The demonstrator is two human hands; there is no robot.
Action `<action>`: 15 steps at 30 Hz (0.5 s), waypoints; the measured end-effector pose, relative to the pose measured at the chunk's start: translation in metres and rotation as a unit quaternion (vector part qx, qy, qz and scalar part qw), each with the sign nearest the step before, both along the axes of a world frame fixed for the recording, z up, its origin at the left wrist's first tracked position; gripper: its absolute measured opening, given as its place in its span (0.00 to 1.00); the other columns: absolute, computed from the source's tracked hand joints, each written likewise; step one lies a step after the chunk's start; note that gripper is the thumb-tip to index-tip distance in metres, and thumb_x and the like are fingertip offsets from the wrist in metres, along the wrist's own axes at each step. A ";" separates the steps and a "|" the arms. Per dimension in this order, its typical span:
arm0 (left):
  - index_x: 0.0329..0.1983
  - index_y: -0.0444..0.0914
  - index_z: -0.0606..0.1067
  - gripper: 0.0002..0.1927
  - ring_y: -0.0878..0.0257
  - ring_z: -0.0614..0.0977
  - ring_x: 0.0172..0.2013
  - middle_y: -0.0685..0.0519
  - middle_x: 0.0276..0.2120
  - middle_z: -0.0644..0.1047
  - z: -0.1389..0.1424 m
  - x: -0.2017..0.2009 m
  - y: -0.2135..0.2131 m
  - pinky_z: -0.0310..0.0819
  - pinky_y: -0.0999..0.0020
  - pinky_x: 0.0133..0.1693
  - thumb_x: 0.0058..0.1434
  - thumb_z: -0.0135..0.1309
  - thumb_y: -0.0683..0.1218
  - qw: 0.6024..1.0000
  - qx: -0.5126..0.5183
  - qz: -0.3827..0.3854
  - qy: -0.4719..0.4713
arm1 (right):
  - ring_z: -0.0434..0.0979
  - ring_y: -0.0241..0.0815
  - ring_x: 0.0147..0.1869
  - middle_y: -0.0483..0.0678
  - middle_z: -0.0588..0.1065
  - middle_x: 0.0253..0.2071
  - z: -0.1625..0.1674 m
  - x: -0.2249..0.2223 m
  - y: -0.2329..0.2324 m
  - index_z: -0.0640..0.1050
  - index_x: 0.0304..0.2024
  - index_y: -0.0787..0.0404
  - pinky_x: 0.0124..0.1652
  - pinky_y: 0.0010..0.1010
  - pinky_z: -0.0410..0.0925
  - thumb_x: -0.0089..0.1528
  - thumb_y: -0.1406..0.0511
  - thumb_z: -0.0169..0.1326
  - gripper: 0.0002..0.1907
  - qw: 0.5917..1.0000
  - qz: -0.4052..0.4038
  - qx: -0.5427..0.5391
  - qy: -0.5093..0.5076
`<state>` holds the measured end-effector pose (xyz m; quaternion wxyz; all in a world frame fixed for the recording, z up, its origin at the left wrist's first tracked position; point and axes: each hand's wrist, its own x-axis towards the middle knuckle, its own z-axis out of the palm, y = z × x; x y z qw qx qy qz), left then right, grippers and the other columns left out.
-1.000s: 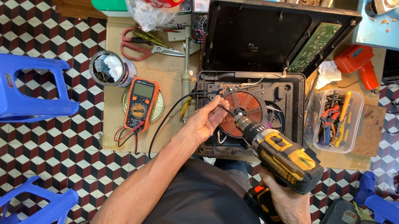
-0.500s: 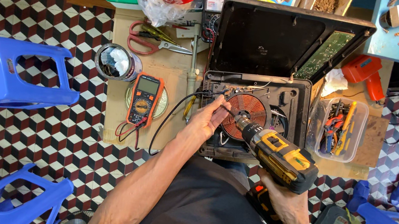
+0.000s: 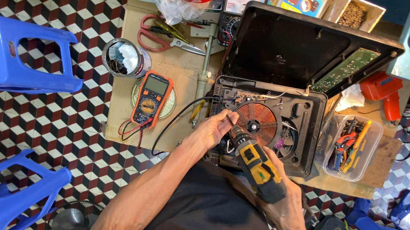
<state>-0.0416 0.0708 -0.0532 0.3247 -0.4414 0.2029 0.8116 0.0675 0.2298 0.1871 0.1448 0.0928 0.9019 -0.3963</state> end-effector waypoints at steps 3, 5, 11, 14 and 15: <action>0.47 0.30 0.73 0.10 0.55 0.86 0.42 0.40 0.44 0.82 -0.002 -0.001 0.000 0.83 0.65 0.49 0.68 0.53 0.42 1.000 0.004 -0.007 -0.007 | 0.86 0.46 0.47 0.52 0.81 0.50 -0.008 -0.007 -0.007 0.61 0.70 0.51 0.47 0.34 0.77 0.50 0.68 0.67 0.48 0.999 0.001 0.028 -0.030; 0.48 0.29 0.73 0.10 0.54 0.86 0.44 0.40 0.45 0.82 -0.002 -0.002 -0.001 0.83 0.66 0.49 0.68 0.52 0.41 1.000 0.005 -0.008 -0.017 | 0.86 0.48 0.46 0.53 0.81 0.49 -0.008 -0.009 -0.009 0.61 0.70 0.52 0.45 0.35 0.77 0.48 0.68 0.68 0.49 1.000 0.009 0.021 -0.004; 0.48 0.29 0.73 0.09 0.54 0.85 0.45 0.40 0.44 0.82 0.000 -0.011 -0.003 0.83 0.65 0.49 0.70 0.51 0.40 0.998 0.019 -0.024 0.055 | 0.86 0.49 0.44 0.53 0.82 0.44 -0.009 -0.019 -0.012 0.61 0.69 0.49 0.44 0.37 0.77 0.50 0.66 0.68 0.47 0.995 0.002 0.076 -0.065; 0.46 0.30 0.75 0.08 0.54 0.86 0.45 0.41 0.44 0.82 0.001 -0.015 -0.004 0.83 0.66 0.48 0.69 0.51 0.41 0.998 0.012 -0.039 0.043 | 0.86 0.49 0.45 0.54 0.82 0.47 -0.015 -0.025 -0.009 0.61 0.71 0.50 0.47 0.37 0.77 0.51 0.66 0.67 0.48 0.999 0.001 0.034 -0.037; 0.46 0.30 0.75 0.08 0.55 0.86 0.45 0.42 0.44 0.82 0.002 -0.016 -0.003 0.83 0.66 0.48 0.69 0.51 0.41 0.998 0.012 -0.042 0.047 | 0.86 0.50 0.45 0.54 0.81 0.48 -0.017 -0.026 -0.009 0.62 0.70 0.51 0.46 0.37 0.77 0.52 0.66 0.66 0.45 0.999 0.004 0.040 -0.025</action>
